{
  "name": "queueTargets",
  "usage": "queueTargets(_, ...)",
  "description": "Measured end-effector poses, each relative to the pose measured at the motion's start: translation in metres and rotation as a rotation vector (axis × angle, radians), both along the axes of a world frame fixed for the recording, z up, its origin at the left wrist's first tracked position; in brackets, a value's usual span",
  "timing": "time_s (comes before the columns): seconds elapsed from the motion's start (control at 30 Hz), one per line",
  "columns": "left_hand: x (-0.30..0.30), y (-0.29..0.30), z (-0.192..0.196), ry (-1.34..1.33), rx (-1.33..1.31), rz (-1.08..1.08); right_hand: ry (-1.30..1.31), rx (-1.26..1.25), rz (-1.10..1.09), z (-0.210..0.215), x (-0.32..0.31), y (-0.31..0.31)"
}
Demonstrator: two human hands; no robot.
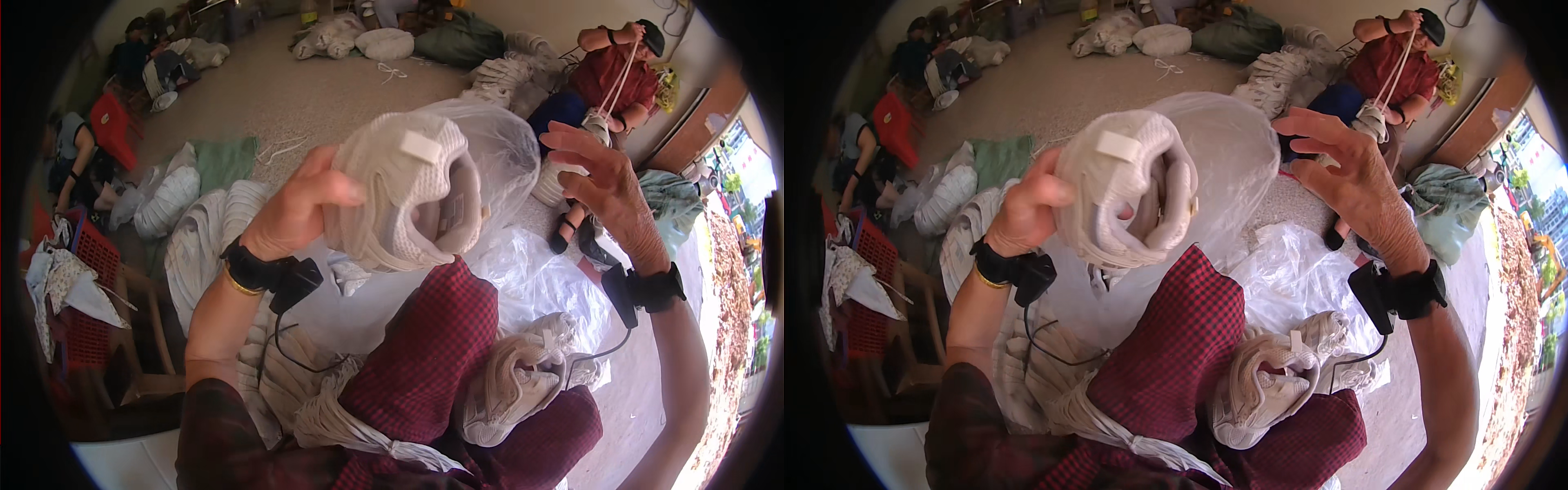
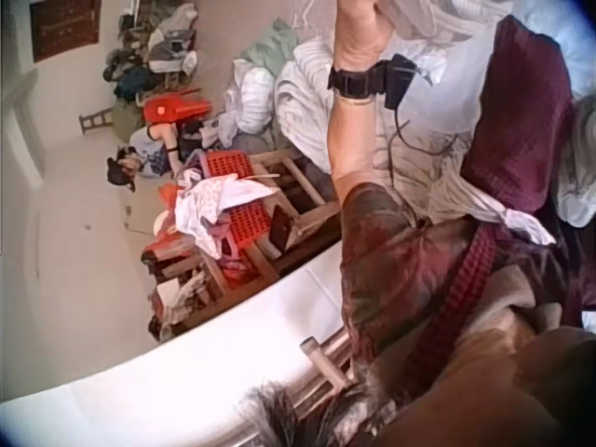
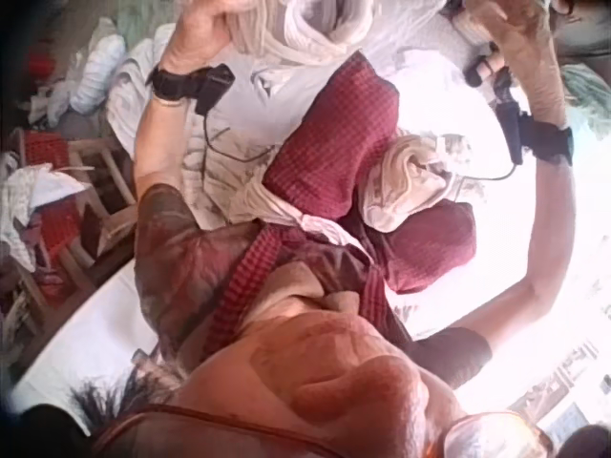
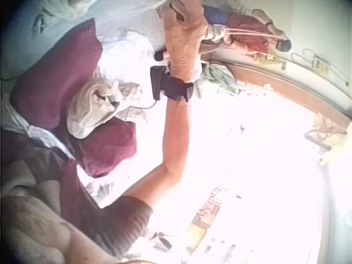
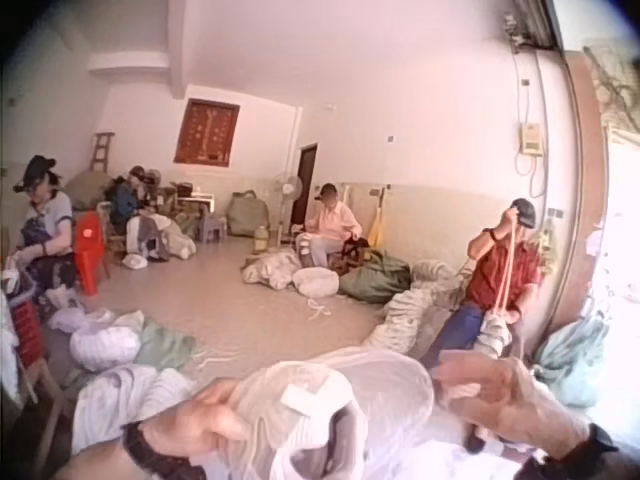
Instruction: Lacing a white athletic shoe in a factory setting.
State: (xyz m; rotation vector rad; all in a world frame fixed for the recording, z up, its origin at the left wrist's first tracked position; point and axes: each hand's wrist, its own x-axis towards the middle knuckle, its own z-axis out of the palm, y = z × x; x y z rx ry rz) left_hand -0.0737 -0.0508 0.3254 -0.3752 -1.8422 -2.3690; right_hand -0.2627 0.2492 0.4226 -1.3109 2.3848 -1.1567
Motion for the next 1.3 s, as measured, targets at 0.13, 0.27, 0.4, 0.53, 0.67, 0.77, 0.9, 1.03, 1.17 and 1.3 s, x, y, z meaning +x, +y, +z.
queueTargets(0.13, 0.004, 0.013, 0.039, 0.444, 0.302, -0.122, -0.061, -0.073, 0.002, 0.034, 0.047, 0.042)
queueTargets(0.27, 0.008, 0.102, 0.057, 0.340, 0.764, -0.260, -0.464, -0.338, 0.063, 0.014, 0.092, 0.075)
queueTargets(0.4, -0.005, 0.159, 0.042, 0.204, 0.653, -0.287, -0.660, -0.563, 0.165, -0.004, 0.158, 0.108)
queueTargets(0.53, -0.058, 0.164, 0.033, -0.123, 0.584, -0.742, -0.658, -0.697, -0.007, -0.047, 0.164, 0.144)
queueTargets(0.67, -0.065, 0.193, 0.036, -0.329, 0.174, -0.554, -0.720, -0.713, -0.127, -0.104, 0.157, 0.167)
queueTargets(0.77, -0.033, 0.216, 0.021, -0.291, 0.071, -0.436, -0.811, -0.762, -0.110, -0.126, 0.172, 0.170)
queueTargets(0.9, -0.032, 0.228, -0.003, -0.302, -0.099, -0.518, -0.795, -0.654, -0.130, -0.168, 0.174, 0.193)
queueTargets(1.03, -0.049, 0.219, -0.032, -0.276, -0.176, -0.391, -0.747, -0.342, -0.367, -0.169, 0.178, 0.192)
queueTargets(1.17, -0.049, 0.214, -0.019, -0.211, -0.365, -0.412, -0.692, -0.158, -0.342, -0.152, 0.175, 0.205)
queueTargets(1.3, -0.039, 0.227, -0.010, -0.222, -0.217, -0.339, -0.649, -0.069, -0.271, -0.166, 0.186, 0.207)
